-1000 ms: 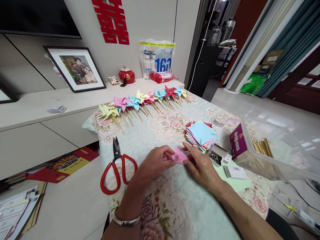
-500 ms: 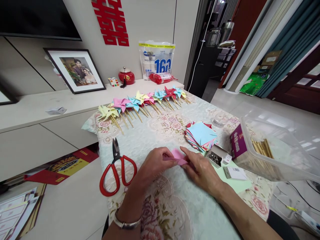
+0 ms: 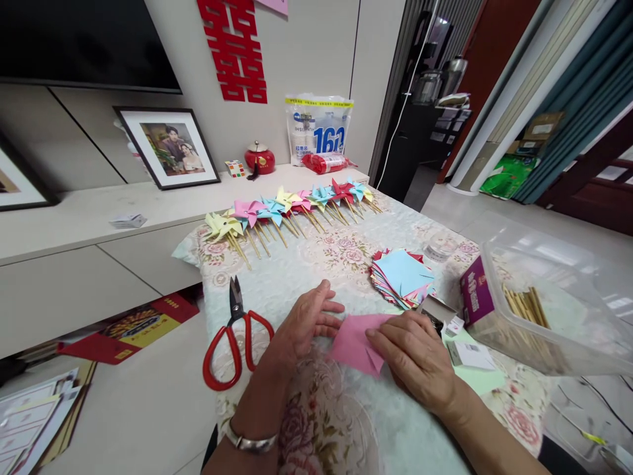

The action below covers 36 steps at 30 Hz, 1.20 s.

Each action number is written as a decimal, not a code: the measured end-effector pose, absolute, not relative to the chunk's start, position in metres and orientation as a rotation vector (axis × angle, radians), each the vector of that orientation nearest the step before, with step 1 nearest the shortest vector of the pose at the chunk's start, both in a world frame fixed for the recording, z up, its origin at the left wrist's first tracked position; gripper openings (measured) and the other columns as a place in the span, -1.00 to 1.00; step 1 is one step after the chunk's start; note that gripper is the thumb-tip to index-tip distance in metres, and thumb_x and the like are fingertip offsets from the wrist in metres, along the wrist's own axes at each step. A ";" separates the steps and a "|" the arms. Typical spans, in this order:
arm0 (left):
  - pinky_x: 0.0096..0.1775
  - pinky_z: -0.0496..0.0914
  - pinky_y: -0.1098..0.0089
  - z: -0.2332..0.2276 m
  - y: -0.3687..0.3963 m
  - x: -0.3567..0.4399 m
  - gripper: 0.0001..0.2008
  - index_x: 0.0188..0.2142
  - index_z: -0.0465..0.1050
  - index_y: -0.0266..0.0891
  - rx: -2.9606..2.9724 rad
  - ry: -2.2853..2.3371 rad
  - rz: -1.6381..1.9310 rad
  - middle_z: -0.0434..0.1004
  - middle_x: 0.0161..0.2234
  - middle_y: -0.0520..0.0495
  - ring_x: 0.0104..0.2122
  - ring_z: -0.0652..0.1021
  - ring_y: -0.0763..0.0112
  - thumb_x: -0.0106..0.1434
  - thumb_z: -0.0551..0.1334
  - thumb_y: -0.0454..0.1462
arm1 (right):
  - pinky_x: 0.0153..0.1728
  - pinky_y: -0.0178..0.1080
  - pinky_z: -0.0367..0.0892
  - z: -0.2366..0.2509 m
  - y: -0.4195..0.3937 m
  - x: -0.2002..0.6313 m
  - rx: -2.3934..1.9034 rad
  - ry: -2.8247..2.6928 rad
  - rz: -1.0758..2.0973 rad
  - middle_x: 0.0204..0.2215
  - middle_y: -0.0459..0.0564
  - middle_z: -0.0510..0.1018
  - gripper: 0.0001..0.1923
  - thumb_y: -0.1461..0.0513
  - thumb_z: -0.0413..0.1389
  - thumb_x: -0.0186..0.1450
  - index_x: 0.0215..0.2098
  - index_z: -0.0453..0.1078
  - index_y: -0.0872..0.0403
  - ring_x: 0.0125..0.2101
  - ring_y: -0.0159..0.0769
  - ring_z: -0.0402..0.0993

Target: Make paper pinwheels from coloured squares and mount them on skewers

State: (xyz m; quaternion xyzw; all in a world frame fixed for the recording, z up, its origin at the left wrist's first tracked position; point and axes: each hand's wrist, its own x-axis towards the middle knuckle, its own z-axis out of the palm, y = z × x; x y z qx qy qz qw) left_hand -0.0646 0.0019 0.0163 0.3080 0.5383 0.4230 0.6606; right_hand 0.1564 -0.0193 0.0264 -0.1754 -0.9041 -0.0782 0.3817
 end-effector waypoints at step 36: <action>-0.43 0.31 0.43 0.018 -0.005 -0.056 -0.62 -0.21 0.49 -0.31 0.770 0.934 1.012 0.57 -0.46 -0.02 -0.53 0.49 0.42 -0.05 0.42 -0.25 | -0.15 -0.06 0.24 0.023 -0.016 0.149 -0.560 -2.353 -0.103 -0.32 0.10 0.58 -0.73 0.42 -0.06 0.41 -0.10 0.46 0.17 -0.26 -0.21 0.45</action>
